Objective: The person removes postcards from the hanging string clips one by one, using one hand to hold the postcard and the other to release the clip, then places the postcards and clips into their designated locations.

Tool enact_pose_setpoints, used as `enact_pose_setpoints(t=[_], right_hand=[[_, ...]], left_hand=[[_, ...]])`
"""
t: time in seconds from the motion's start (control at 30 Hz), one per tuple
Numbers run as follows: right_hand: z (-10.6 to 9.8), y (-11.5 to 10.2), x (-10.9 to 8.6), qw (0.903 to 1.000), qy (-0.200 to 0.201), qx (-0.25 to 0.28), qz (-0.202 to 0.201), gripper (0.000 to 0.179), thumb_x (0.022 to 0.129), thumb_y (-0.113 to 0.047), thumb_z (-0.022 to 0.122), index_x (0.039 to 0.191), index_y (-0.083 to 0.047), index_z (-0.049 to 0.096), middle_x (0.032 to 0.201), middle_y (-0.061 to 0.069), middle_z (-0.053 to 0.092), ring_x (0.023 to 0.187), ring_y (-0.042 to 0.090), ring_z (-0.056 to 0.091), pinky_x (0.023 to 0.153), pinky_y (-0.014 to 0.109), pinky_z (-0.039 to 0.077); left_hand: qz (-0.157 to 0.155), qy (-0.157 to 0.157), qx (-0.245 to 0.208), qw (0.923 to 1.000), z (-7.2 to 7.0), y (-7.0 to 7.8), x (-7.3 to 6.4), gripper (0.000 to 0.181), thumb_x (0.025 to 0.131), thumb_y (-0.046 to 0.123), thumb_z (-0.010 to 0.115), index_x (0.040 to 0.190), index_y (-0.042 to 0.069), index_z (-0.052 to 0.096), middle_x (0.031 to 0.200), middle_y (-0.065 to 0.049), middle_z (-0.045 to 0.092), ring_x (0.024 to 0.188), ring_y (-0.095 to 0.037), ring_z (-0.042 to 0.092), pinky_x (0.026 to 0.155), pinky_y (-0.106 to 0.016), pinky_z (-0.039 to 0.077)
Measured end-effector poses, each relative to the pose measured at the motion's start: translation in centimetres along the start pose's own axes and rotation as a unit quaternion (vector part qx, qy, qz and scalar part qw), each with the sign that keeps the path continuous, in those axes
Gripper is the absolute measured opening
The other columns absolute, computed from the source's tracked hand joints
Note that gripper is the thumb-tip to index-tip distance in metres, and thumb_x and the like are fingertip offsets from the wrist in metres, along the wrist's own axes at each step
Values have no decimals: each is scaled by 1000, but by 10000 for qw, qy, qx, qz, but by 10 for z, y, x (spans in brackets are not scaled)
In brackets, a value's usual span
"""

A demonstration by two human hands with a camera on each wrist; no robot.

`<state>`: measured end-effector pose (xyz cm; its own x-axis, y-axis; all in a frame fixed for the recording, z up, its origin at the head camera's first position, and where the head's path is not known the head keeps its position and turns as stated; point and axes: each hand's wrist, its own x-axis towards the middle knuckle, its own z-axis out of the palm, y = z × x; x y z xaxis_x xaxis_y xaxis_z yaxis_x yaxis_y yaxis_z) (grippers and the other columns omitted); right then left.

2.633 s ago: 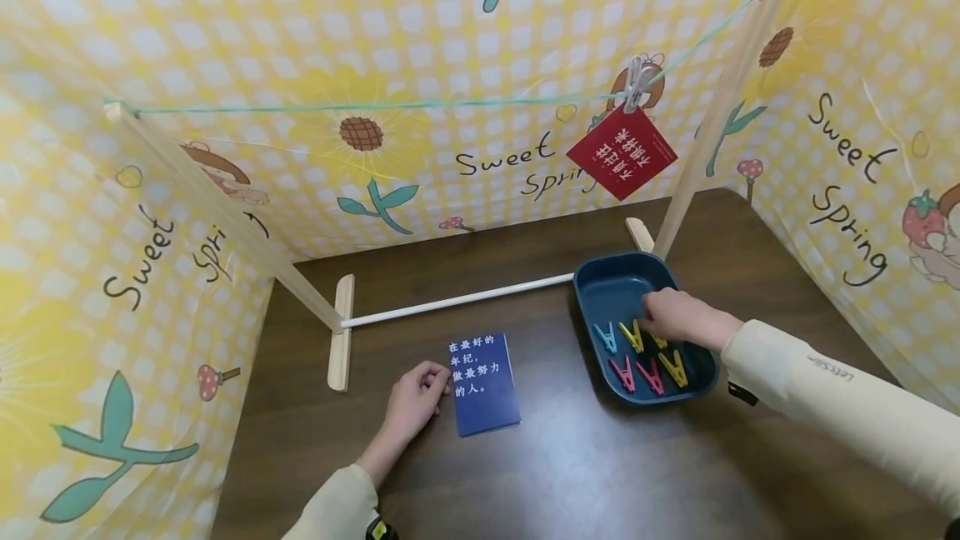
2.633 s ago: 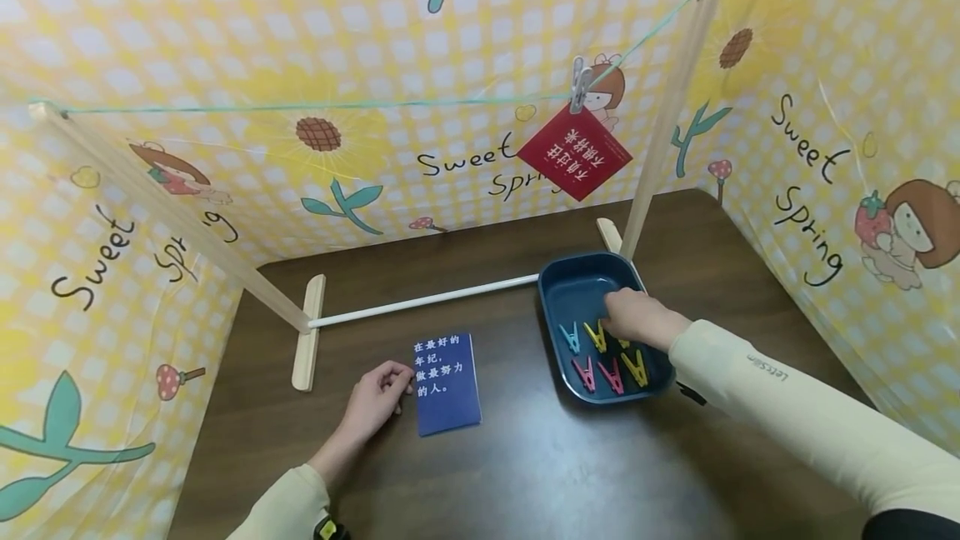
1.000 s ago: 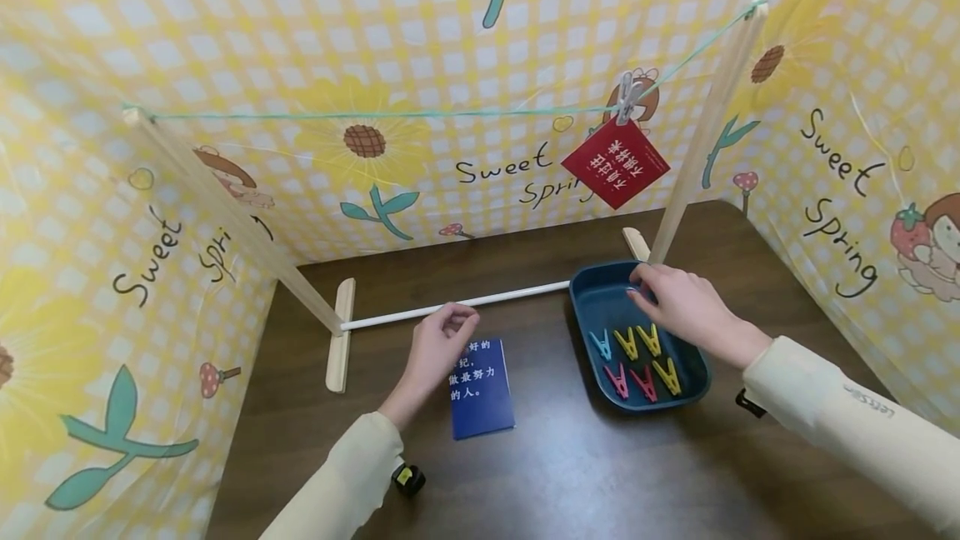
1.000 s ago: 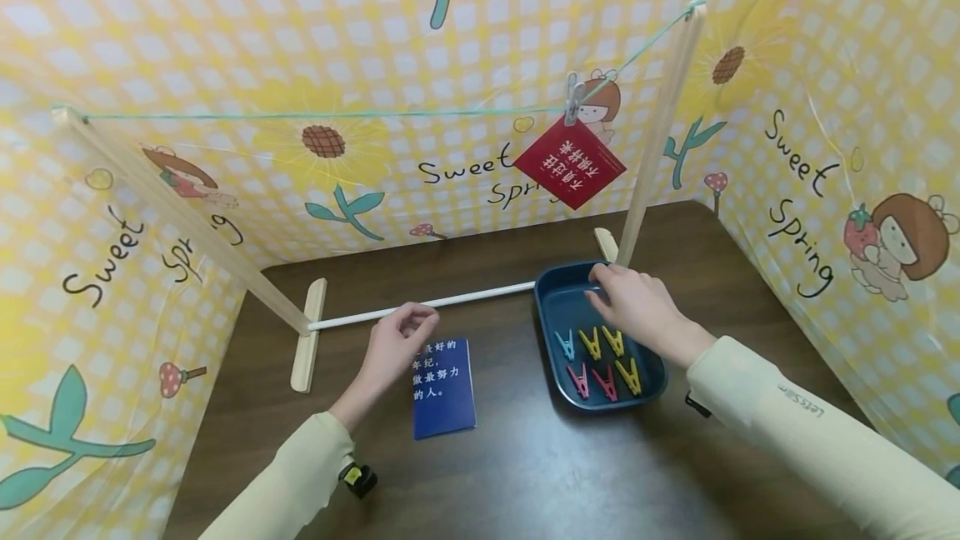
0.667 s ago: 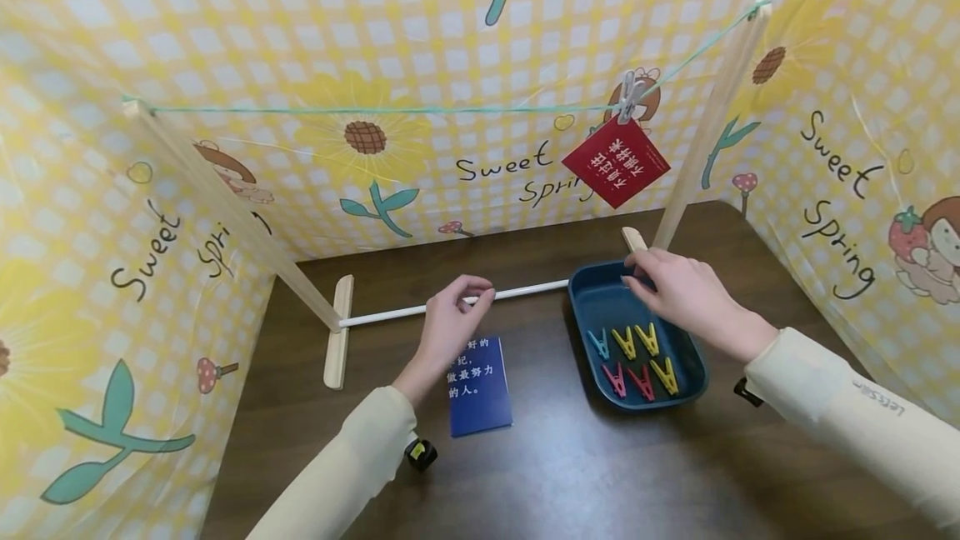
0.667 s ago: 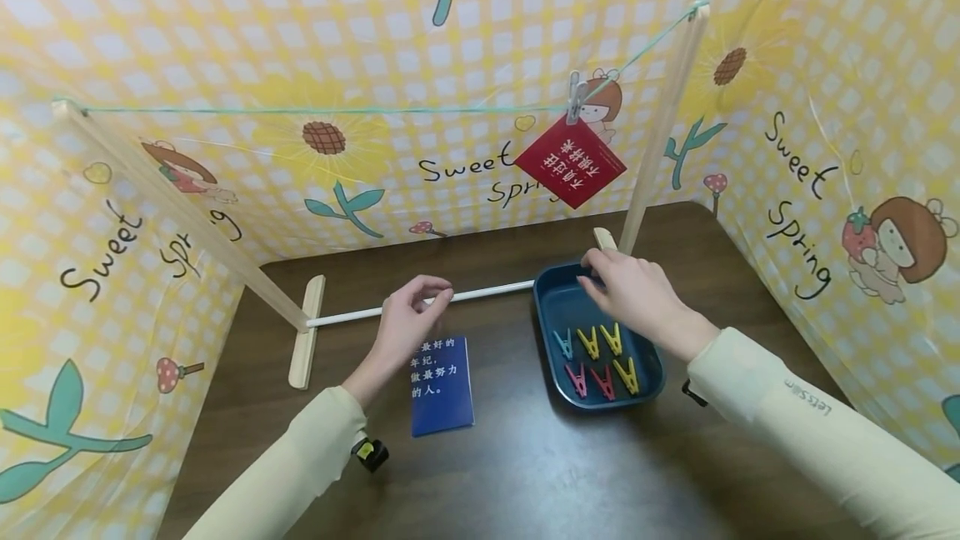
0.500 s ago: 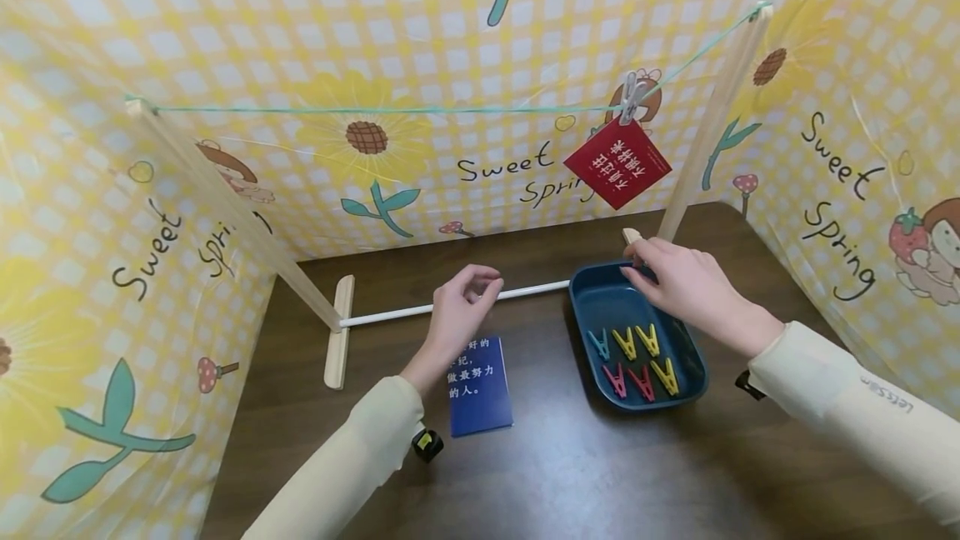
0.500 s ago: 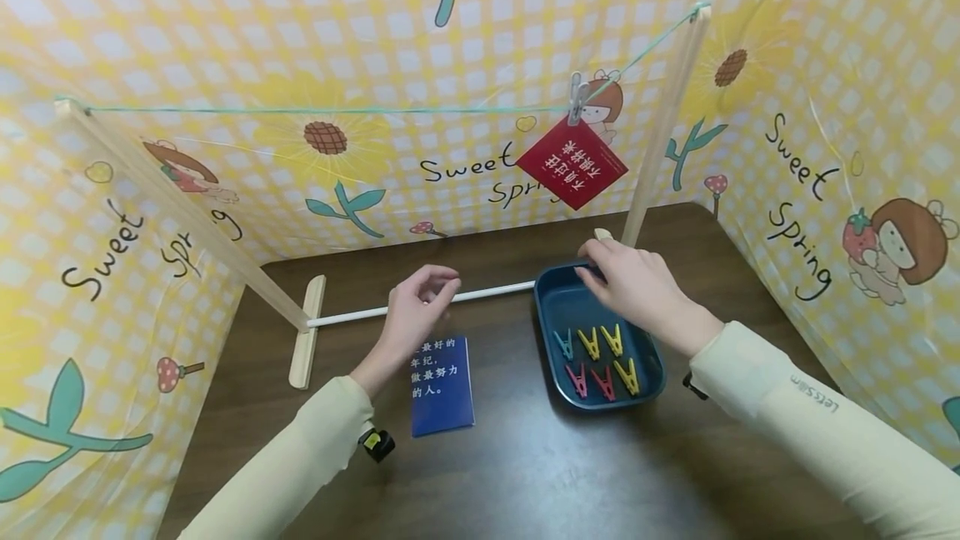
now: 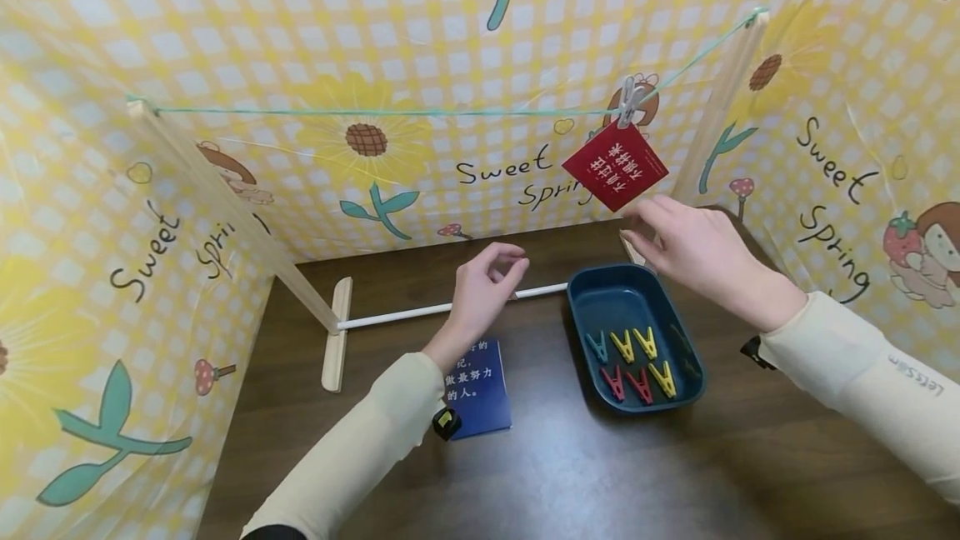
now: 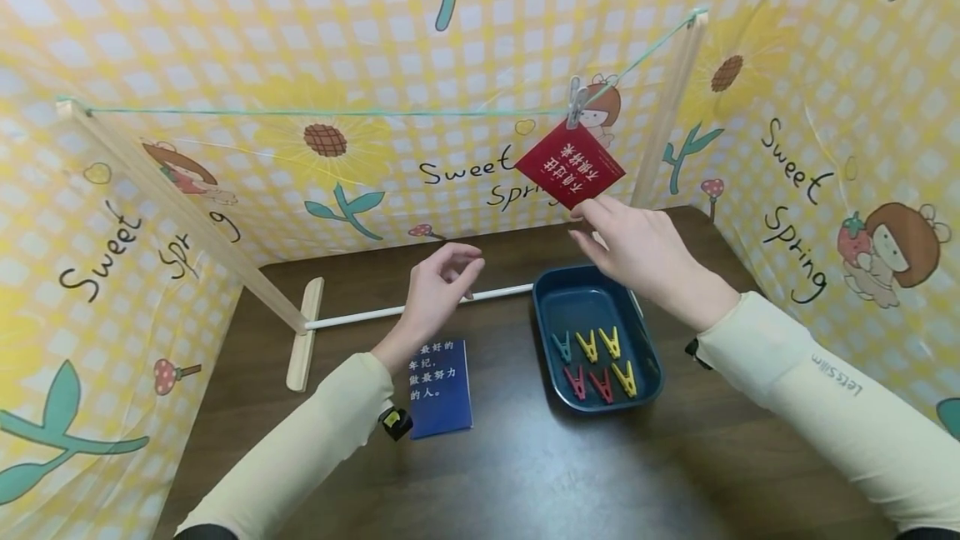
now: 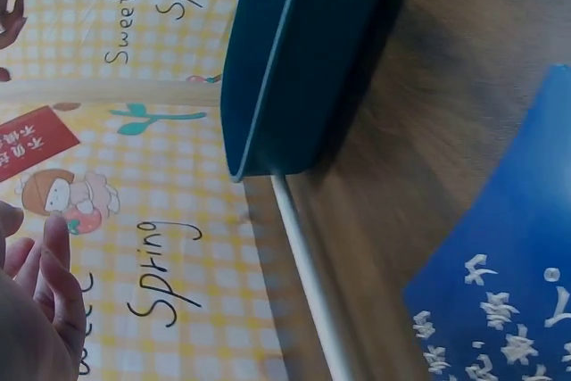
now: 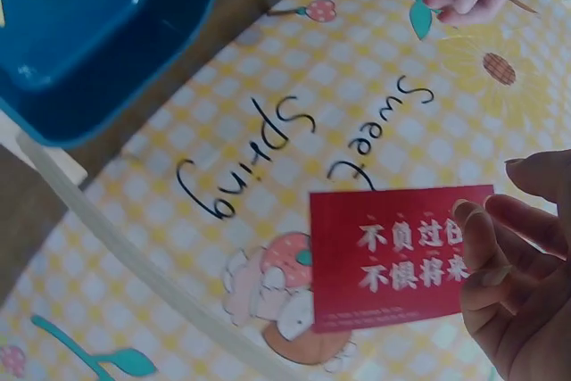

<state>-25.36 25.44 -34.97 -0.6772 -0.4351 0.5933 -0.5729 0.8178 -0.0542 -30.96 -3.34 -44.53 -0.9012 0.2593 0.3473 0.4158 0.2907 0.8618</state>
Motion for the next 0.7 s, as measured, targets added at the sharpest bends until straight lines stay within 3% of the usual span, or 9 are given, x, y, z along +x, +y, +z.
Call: enact_pose_setpoints(t=[0.3,0.47,0.6,0.7], right_hand=[[-22,-1,23,9993,152,-68,-333,34,84,-10,86,112,-7,67,100,15,74,66,28,71,44,40,50],[-36,0,40,9973,303,-261,-618,32,86,-10,85,113,-4,67,101,16,74,66,30,72,45,42,51],[-48,2,54,9962,239,-298,-789,31,89,-11,82,115,-3,68,101,16,73,70,30,72,50,44,55],[-58,5,65,9951,197,-342,-907,30,90,-11,81,116,-2,69,101,17,73,70,30,72,51,45,56]], left_hand=[[-2,-215,-124,9997,6,26,33,25,100,23,73,121,10,71,114,-8,76,59,-20,68,52,-28,51],[-129,-285,-394,9987,13,35,51,25,101,21,72,123,10,69,115,-8,74,64,-25,69,55,-26,51],[-208,-233,-681,9972,20,38,62,26,101,20,72,124,9,70,116,-8,74,68,-34,70,55,-28,52],[-209,-196,-822,9962,24,41,68,28,101,19,72,126,7,70,118,-9,74,65,-34,69,57,-31,55]])
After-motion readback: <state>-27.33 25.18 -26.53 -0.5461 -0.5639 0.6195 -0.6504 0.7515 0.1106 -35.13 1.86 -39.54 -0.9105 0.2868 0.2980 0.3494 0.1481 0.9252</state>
